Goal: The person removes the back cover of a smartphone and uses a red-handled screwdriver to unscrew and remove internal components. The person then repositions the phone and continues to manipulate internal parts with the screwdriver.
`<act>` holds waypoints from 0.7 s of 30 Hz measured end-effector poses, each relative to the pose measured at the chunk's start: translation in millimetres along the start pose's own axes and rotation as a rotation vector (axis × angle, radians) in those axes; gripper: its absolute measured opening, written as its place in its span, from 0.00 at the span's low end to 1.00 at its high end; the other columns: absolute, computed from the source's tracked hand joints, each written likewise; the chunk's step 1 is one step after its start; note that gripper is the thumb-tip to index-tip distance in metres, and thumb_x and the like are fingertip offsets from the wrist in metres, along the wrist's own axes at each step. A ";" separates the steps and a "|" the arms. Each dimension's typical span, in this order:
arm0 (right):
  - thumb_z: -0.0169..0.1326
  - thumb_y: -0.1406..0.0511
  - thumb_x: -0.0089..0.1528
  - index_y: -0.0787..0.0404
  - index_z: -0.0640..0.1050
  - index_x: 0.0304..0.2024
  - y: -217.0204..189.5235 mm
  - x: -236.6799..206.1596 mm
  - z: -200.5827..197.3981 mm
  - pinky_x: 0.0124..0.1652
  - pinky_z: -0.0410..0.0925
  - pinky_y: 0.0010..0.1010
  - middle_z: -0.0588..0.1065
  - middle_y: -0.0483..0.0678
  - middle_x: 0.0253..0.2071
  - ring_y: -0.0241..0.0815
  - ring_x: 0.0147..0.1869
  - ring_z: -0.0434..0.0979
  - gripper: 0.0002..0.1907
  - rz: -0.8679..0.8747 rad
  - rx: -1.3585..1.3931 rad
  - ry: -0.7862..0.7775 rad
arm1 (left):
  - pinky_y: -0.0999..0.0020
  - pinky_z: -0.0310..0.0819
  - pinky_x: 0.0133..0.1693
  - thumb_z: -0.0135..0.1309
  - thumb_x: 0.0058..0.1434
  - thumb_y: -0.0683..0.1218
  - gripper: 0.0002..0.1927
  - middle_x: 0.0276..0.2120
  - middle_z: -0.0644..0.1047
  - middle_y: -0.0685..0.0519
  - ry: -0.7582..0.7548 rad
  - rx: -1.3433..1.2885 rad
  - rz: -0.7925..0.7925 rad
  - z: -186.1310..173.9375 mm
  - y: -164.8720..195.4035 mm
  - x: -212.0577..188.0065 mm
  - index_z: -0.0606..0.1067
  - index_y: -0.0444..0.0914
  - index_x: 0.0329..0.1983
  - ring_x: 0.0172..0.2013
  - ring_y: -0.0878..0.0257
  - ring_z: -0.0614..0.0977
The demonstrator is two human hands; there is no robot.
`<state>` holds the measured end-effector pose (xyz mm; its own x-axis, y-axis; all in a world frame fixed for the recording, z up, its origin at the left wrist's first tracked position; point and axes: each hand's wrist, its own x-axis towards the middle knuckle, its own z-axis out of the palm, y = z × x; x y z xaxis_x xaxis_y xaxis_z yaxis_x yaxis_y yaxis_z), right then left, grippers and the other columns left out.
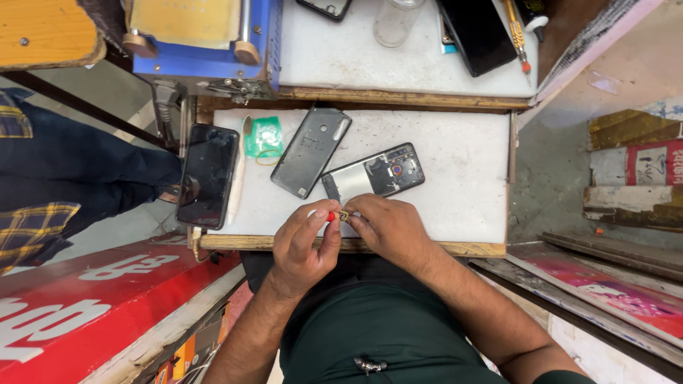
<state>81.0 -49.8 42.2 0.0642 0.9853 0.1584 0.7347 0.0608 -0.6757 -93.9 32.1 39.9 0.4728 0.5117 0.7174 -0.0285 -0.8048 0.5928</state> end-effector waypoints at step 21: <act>0.56 0.69 0.66 0.56 0.80 0.51 57.0 -8.9 -63.9 0.37 0.77 0.29 0.80 0.49 0.50 0.46 0.42 0.84 0.11 0.183 0.058 0.397 | 0.62 0.84 0.43 0.59 0.65 0.30 0.36 0.45 0.79 0.44 0.024 -0.022 0.049 63.3 -19.9 48.2 0.57 0.42 0.70 0.41 0.53 0.85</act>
<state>165.5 -65.3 48.2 0.4526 0.8437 0.2886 0.6489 -0.0896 -0.7556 -14.8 53.7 39.6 0.4488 0.4792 0.7543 -0.0707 -0.8224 0.5645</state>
